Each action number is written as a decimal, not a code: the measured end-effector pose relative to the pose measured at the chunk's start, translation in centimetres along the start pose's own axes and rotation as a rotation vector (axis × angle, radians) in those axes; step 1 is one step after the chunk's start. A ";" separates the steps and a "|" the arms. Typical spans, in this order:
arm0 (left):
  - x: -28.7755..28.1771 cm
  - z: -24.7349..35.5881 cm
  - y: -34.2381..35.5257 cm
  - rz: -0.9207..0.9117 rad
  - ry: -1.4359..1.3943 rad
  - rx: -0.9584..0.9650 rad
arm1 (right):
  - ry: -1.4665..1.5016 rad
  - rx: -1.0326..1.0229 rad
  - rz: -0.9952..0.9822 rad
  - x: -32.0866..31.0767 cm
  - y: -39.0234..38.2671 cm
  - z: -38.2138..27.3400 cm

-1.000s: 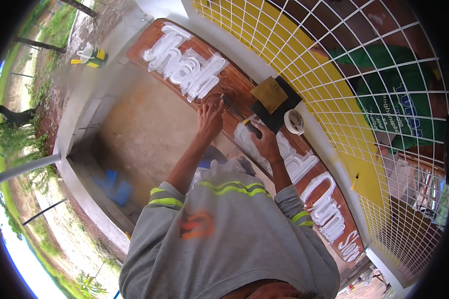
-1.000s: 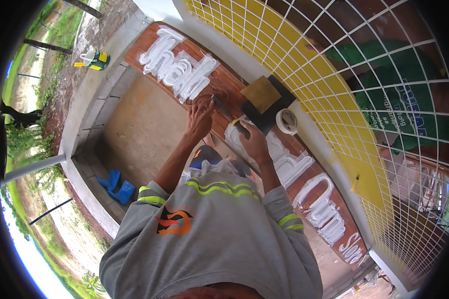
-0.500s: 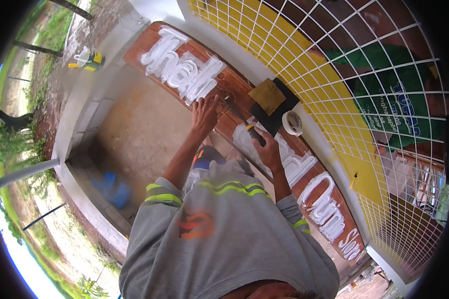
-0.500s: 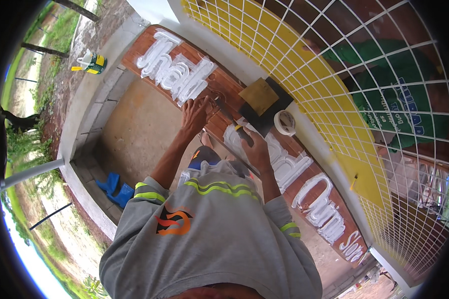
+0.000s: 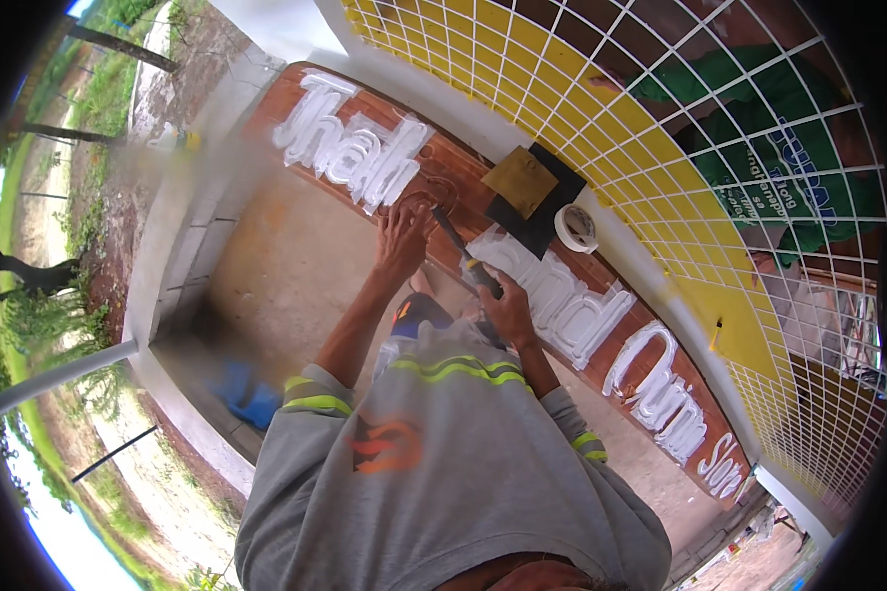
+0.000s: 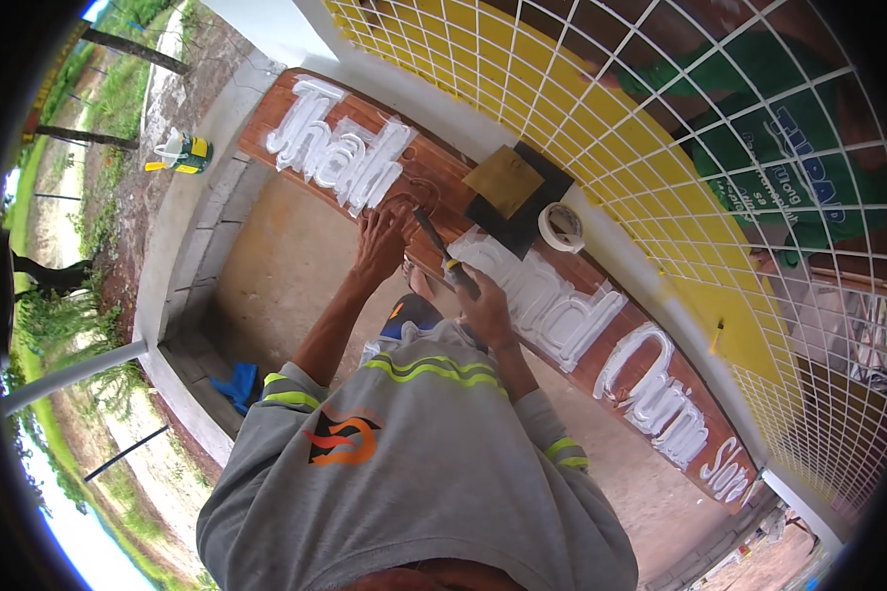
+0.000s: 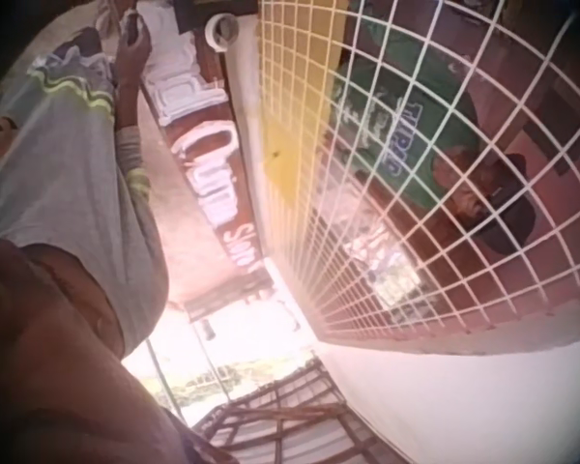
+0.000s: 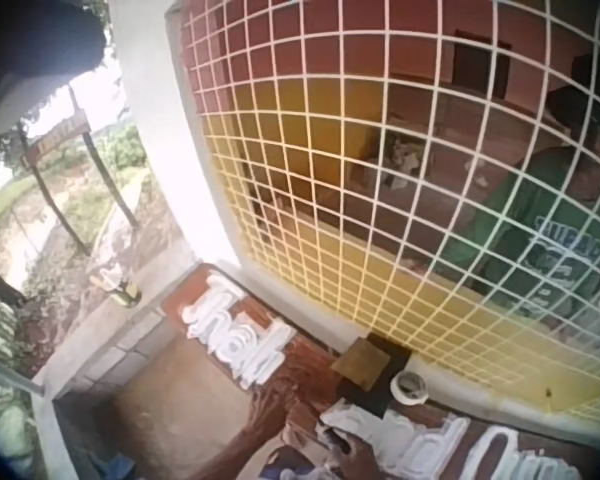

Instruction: The person carves letters into a wooden board and applies tape to parts of the board.

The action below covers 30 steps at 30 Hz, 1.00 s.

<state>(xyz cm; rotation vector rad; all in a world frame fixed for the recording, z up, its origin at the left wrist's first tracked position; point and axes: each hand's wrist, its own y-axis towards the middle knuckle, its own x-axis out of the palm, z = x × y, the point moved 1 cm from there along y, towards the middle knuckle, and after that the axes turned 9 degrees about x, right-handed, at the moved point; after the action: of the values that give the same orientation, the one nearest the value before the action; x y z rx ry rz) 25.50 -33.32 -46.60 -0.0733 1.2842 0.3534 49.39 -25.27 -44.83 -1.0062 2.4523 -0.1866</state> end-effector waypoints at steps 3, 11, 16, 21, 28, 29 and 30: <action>0.8 0.1 -0.7 -0.079 0.014 -0.025 | 0.020 -0.003 -0.056 0.0 0.2 0.2; 0.9 -0.2 -0.8 -0.097 0.029 0.000 | 0.030 0.188 -0.086 1.7 -0.3 1.0; 1.4 -0.2 -0.8 -0.066 0.030 -0.009 | 0.041 -0.076 0.027 2.8 0.1 1.4; 0.7 0.0 -0.5 -0.125 0.052 -0.011 | 0.214 0.187 -0.105 2.1 -0.1 1.3; 0.4 0.1 -0.2 -0.221 0.015 -0.060 | 0.203 0.210 -0.138 1.3 0.1 -0.4; 0.5 0.1 -0.2 -0.144 0.024 -0.046 | 0.195 0.216 -0.138 1.2 0.3 -0.3; 0.6 0.0 -0.3 -0.067 0.034 -0.029 | 0.194 0.207 -0.138 1.4 0.6 0.2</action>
<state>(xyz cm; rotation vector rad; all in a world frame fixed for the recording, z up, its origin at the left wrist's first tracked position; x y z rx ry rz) 25.72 -33.46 -47.17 -0.1467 1.3068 0.3145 48.24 -25.82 -45.77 -1.1092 2.4700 -0.5970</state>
